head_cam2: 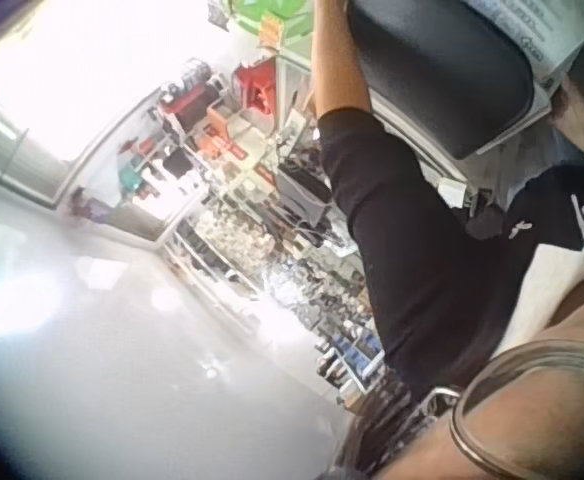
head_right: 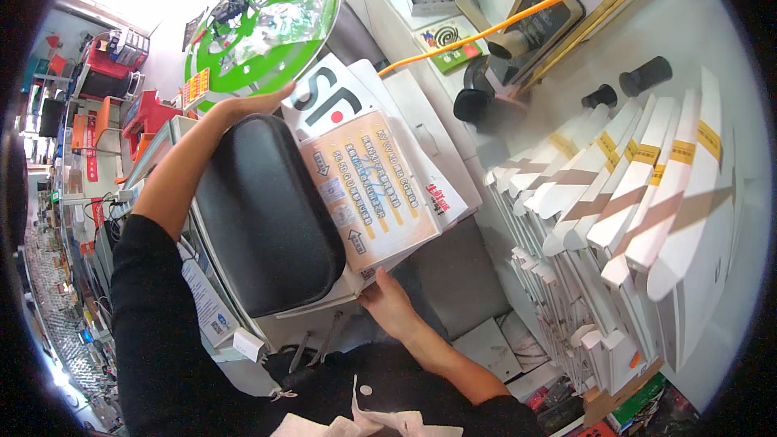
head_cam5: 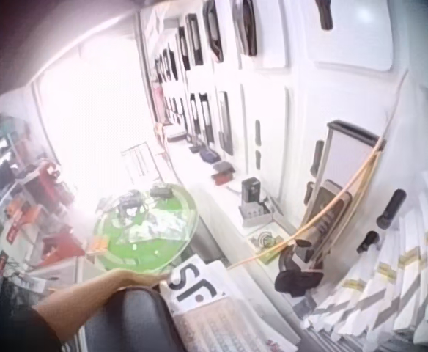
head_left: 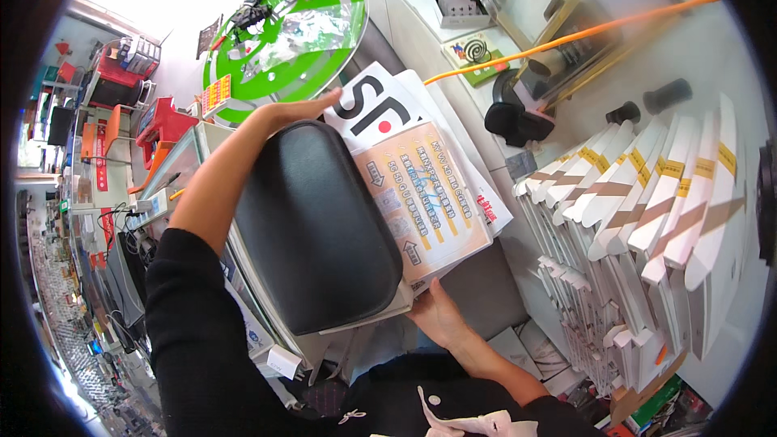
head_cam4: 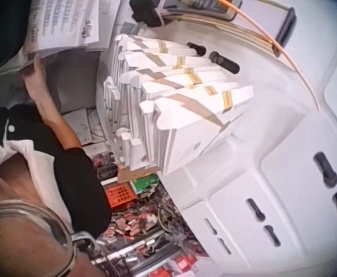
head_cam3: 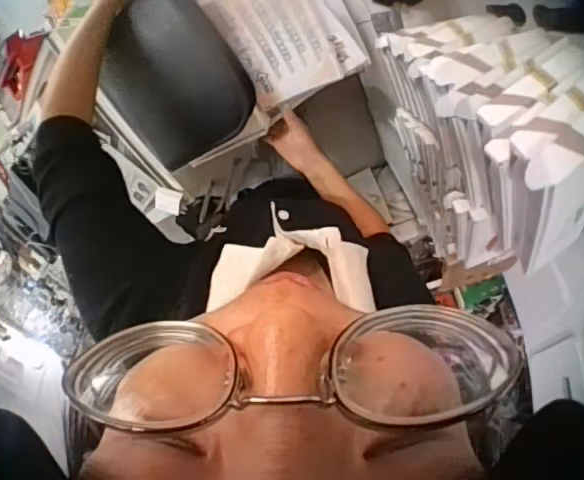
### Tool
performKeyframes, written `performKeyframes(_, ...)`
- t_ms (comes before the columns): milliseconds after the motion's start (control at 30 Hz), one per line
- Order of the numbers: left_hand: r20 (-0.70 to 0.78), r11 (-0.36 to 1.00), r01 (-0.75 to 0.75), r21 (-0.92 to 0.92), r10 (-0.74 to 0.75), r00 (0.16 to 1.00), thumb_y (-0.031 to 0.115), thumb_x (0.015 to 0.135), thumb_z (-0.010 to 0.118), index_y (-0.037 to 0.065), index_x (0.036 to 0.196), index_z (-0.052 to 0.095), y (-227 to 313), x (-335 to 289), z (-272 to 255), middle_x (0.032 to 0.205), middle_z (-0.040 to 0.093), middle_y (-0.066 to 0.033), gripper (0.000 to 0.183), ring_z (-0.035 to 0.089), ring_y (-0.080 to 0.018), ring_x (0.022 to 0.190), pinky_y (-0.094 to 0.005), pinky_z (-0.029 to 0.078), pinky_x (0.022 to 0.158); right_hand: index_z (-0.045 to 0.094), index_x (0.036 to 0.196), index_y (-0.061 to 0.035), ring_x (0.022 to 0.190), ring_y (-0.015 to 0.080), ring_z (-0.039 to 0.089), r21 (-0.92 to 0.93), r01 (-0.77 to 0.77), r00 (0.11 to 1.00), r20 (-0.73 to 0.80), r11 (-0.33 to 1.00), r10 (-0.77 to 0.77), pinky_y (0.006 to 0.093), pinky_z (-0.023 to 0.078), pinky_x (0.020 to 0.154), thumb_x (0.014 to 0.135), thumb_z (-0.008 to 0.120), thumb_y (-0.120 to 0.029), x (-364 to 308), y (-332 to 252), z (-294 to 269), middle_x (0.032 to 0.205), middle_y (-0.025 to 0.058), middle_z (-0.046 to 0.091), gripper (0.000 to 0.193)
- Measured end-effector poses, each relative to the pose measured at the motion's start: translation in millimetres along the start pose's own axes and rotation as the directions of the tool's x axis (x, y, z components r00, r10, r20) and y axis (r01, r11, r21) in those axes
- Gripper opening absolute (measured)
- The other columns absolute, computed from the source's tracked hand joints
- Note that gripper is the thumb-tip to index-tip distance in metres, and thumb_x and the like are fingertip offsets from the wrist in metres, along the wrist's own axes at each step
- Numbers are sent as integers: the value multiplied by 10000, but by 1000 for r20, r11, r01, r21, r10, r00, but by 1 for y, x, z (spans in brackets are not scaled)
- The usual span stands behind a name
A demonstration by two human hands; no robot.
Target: The person organizes a cluttered electronics workspace by closing a laptop, moving a power bank, and coiling cables. They place items into a storage bin, retrieve a green folder, and handle small plastic bags and white power adapters. The person plugs and unplugs cables into a power strip and arranges items on the counter.
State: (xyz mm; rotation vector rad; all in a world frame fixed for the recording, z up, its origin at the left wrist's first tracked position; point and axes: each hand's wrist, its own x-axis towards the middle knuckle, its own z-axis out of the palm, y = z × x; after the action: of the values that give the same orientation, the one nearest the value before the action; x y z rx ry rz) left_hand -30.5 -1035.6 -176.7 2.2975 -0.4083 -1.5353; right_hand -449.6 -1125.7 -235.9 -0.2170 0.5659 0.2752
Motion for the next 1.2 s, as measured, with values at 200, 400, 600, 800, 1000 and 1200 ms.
performKeyframes(200, -37, 979, 119, -164, -127, 991, 744, 860, 354, -11, 1369, 428, 0, -1, 2, 1260, 554, -225, 913, 576, -239, 1084, -332, 447, 940, 229, 1461, -85, 1338, 221, 324, 13, -24, 999, 24, 1000, 24, 396, 247, 1113, 812, 620, -583, 11, -6, 6, 1456, 52, 347, 907)
performKeyframes(400, -39, 994, 91, 67, -88, 995, 799, 803, 384, -59, 1217, 574, -10, 3, -1, 1146, 619, -211, 971, 605, -265, 1043, -354, 451, 925, 344, 1403, -109, 1221, 190, 444, -15, 22, 996, 82, 1000, -21, 419, 368, 1008, 881, 559, -549, 11, -6, 0, 1338, 39, 461, 716)
performKeyframes(600, -15, 978, 86, 189, -85, 996, 788, 826, 341, 17, 1303, 529, -32, 26, -10, 1229, 571, -233, 926, 523, -322, 1178, -397, 409, 982, 357, 1391, -113, 1219, 210, 442, -14, -113, 993, 35, 994, 113, 415, 360, 1006, 891, 538, -550, 8, -13, -7, 1346, 52, 462, 688)
performKeyframes(800, -486, 654, 19, 756, 542, 686, 385, 922, 513, 13, 1201, 589, -23, -33, -64, 1037, 660, -131, 472, 618, -213, 906, -342, 473, 792, 498, 1226, -69, 997, 204, 618, -187, -111, 977, -200, 976, 72, 378, 520, 829, 951, 550, -254, 3, -23, 1, 1125, 72, 614, 335)
performKeyframes(1000, -675, 894, -345, 284, 442, 591, 282, 925, 565, -46, 1153, 606, -11, -184, 25, 1093, 659, -154, 402, 618, -194, 954, -319, 482, 847, 493, 1209, -32, 1033, 213, 611, -439, -73, 984, -179, 896, -8, 405, 498, 908, 964, 534, -262, 1, -22, 11, 1142, 98, 610, 338)
performKeyframes(1200, -846, 841, -506, 194, 404, 347, 208, 892, 624, 13, 1061, 669, -37, -290, 177, 945, 676, -74, 262, 609, -120, 858, -260, 465, 800, 470, 1229, 5, 1022, 254, 599, -519, -174, 980, -172, 837, 97, 431, 497, 899, 968, 514, -283, 5, -35, 3, 1132, 133, 592, 391)
